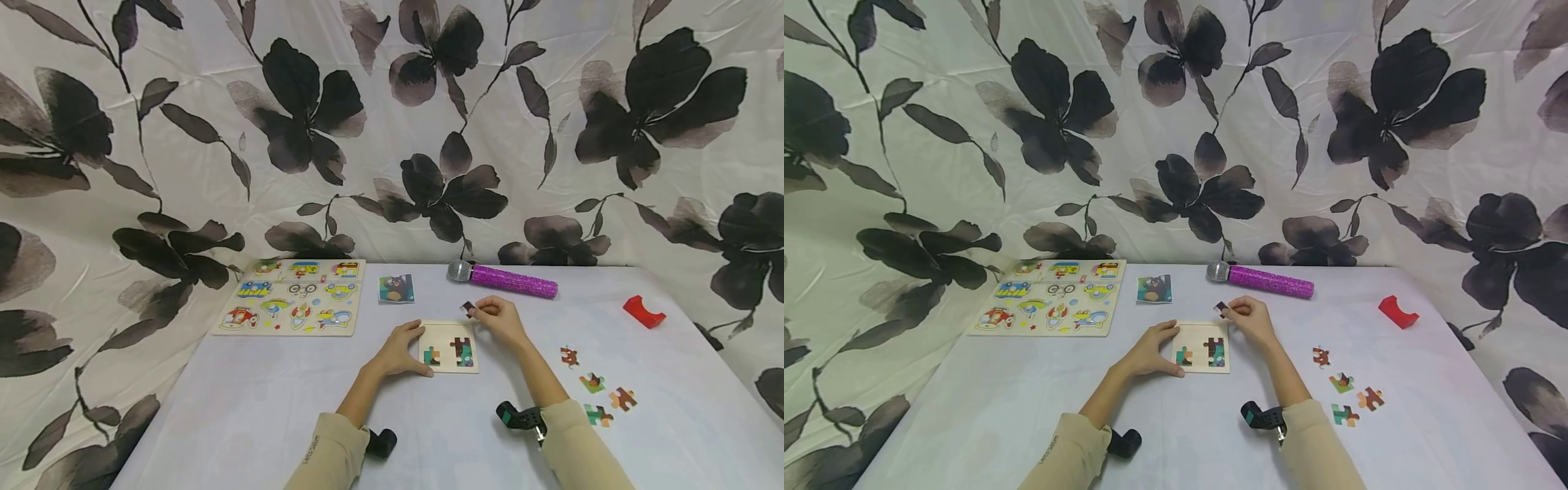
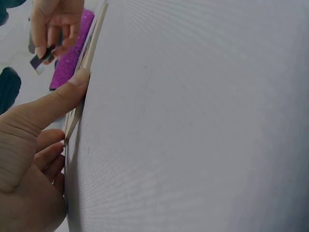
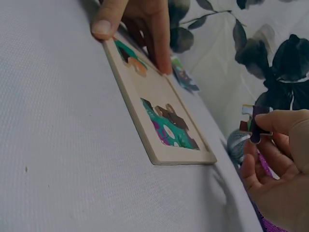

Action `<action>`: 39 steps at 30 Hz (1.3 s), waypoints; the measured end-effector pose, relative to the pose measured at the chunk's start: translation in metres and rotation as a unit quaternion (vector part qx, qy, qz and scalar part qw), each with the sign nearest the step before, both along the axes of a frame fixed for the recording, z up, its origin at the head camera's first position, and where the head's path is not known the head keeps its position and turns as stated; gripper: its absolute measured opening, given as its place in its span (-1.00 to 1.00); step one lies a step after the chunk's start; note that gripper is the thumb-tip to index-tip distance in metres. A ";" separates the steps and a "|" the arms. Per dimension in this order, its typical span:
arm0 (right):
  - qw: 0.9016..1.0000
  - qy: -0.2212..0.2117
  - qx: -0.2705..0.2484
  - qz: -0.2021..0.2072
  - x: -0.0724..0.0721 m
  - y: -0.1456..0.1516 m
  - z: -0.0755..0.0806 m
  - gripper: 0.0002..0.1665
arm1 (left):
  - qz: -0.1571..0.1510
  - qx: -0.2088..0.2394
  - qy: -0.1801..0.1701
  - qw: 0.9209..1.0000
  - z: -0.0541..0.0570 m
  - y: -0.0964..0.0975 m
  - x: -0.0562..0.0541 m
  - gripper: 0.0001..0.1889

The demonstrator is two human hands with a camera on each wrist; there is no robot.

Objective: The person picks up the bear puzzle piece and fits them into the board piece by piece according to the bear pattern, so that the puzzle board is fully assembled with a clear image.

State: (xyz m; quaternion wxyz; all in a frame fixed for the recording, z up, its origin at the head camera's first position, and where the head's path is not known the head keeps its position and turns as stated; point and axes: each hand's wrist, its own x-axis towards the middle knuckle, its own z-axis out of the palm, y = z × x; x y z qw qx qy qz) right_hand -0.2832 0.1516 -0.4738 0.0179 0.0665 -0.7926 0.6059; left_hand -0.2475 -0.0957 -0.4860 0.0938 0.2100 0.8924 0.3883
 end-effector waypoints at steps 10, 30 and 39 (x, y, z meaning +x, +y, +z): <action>0.998 -0.012 0.032 0.044 0.000 -0.004 -0.003 -0.40 | -0.001 -0.001 -0.001 1.000 0.000 0.001 0.001 -0.02; 0.976 0.054 0.172 0.123 0.002 -0.008 -0.005 -0.64 | -0.005 -0.005 0.005 1.000 0.000 0.001 0.000 -0.03; 0.960 0.069 0.242 0.126 0.002 -0.008 -0.006 -0.62 | -0.002 -0.005 0.005 1.000 -0.002 0.000 0.000 -0.02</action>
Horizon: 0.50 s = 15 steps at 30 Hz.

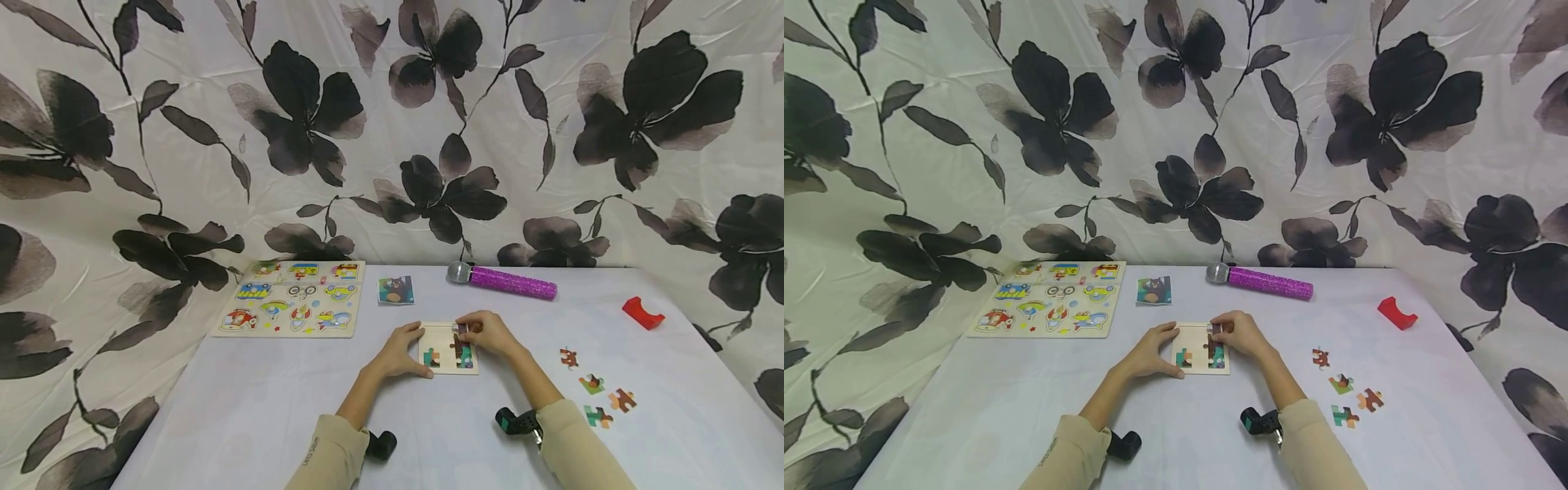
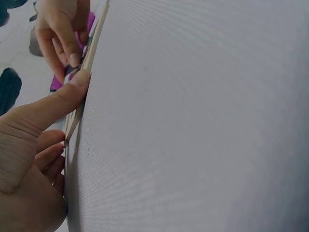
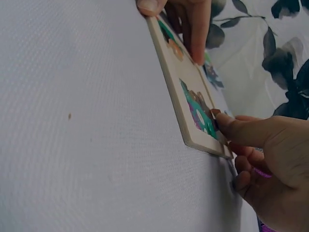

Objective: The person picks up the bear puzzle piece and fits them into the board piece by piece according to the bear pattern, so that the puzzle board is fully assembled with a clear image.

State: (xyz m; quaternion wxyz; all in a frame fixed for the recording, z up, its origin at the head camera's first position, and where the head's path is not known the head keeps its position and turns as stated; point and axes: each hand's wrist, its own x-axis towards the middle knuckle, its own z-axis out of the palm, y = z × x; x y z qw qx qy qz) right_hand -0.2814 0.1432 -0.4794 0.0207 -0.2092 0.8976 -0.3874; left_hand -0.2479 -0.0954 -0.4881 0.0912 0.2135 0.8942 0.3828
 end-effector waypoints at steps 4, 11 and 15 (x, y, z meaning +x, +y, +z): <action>1.000 0.016 0.021 0.011 -0.002 0.000 0.000 -0.62 | 0.002 0.000 -0.003 1.000 0.000 0.000 0.000 -0.02; 0.998 -0.002 0.052 0.024 -0.005 0.003 0.001 -0.62 | 0.004 -0.003 -0.002 1.000 0.000 0.000 -0.001 -0.02; 0.998 -0.012 0.054 0.034 -0.005 0.004 0.003 -0.58 | 0.006 -0.003 -0.001 1.000 0.000 0.000 -0.001 -0.02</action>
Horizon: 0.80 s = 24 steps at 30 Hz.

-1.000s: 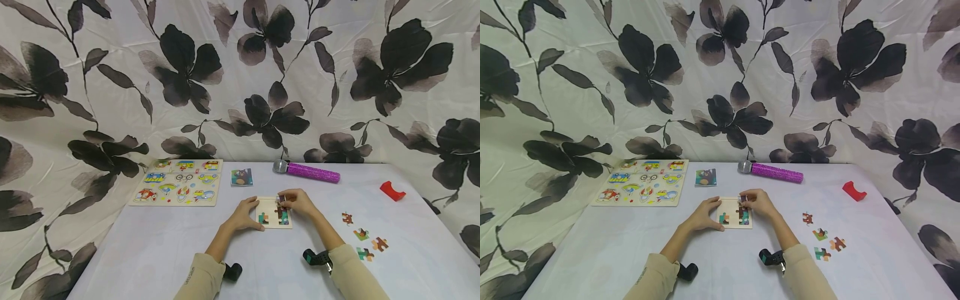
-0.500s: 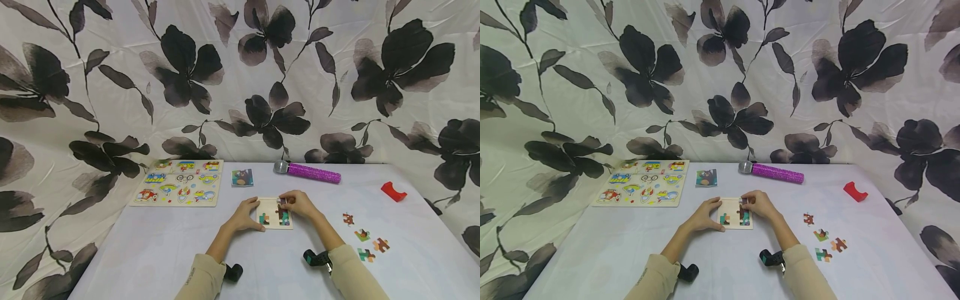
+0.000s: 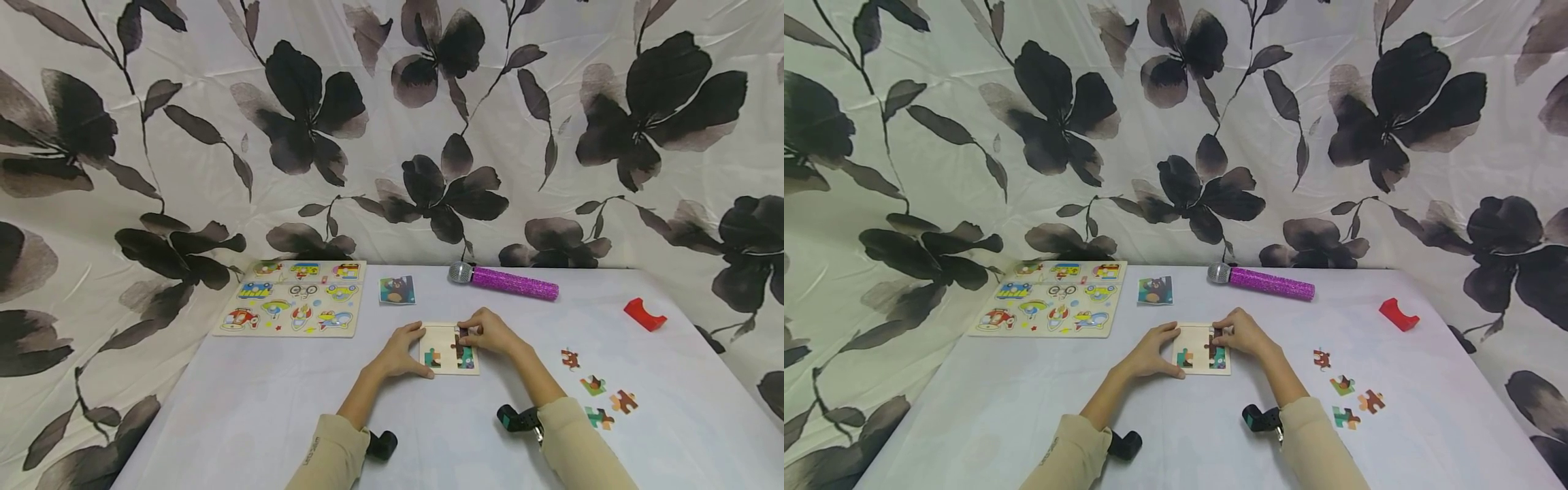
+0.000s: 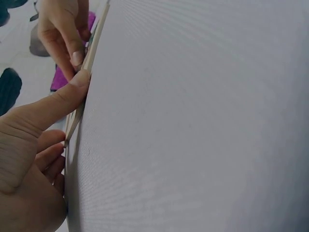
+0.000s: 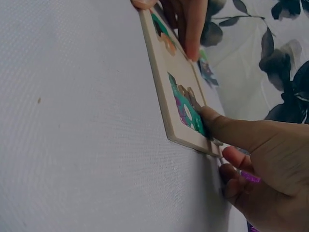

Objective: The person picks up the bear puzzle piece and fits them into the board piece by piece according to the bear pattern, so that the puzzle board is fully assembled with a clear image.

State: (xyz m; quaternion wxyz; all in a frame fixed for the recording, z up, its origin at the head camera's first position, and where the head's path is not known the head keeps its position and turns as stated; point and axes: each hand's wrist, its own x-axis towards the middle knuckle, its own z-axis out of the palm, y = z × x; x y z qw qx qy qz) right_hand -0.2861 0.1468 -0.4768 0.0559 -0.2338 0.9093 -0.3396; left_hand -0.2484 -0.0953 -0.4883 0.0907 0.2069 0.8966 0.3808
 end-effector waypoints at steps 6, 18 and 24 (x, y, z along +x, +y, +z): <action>1.000 0.000 -0.005 -0.003 0.001 0.000 0.000 -0.55 | -0.001 -0.002 0.000 1.000 0.000 0.000 0.000 -0.02; 0.999 -0.026 -0.019 -0.020 -0.003 -0.001 0.004 -0.60 | -0.005 -0.003 0.004 1.000 0.001 0.000 0.000 -0.02; 1.000 -0.024 -0.011 0.001 -0.003 0.000 0.006 -0.64 | -0.004 -0.002 0.003 1.000 0.001 0.000 0.001 -0.02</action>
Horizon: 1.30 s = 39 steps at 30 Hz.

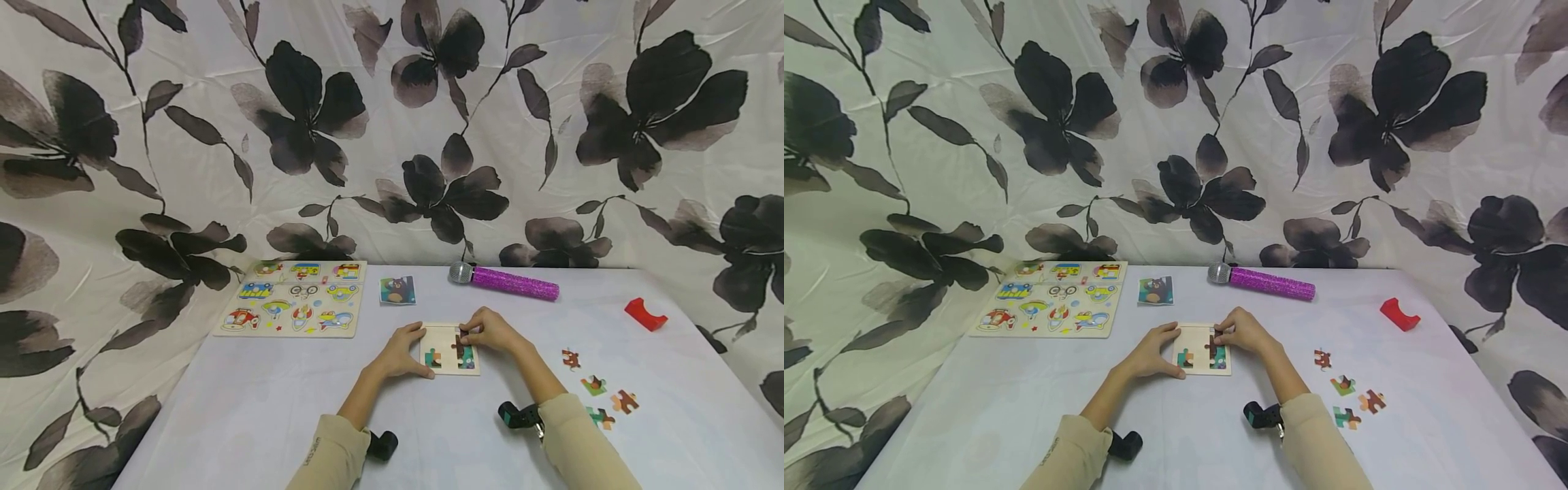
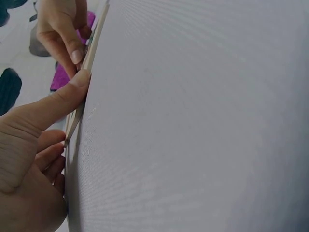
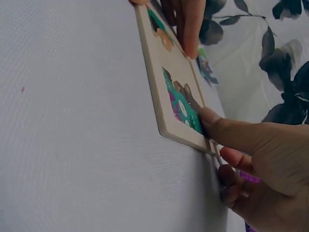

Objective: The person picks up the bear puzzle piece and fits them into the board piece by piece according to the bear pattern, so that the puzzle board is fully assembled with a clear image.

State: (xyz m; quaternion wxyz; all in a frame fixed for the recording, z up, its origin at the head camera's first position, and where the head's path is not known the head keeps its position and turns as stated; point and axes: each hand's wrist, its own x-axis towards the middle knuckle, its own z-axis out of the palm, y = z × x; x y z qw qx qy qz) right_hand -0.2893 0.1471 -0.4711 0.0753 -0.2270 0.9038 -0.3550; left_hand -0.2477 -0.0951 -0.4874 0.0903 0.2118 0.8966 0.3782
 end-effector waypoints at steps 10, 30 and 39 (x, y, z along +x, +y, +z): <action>0.999 -0.002 0.004 -0.037 0.001 0.001 -0.002 -0.60 | 0.000 -0.002 0.000 1.000 0.000 0.000 -0.001 -0.02; 0.989 0.141 0.026 0.030 0.012 0.000 -0.012 -0.73 | 0.000 -0.002 0.002 1.000 -0.001 0.000 0.000 -0.02; 0.983 0.177 0.014 0.035 0.018 0.000 -0.015 -0.70 | -0.003 -0.002 0.002 1.000 -0.003 0.000 -0.001 -0.02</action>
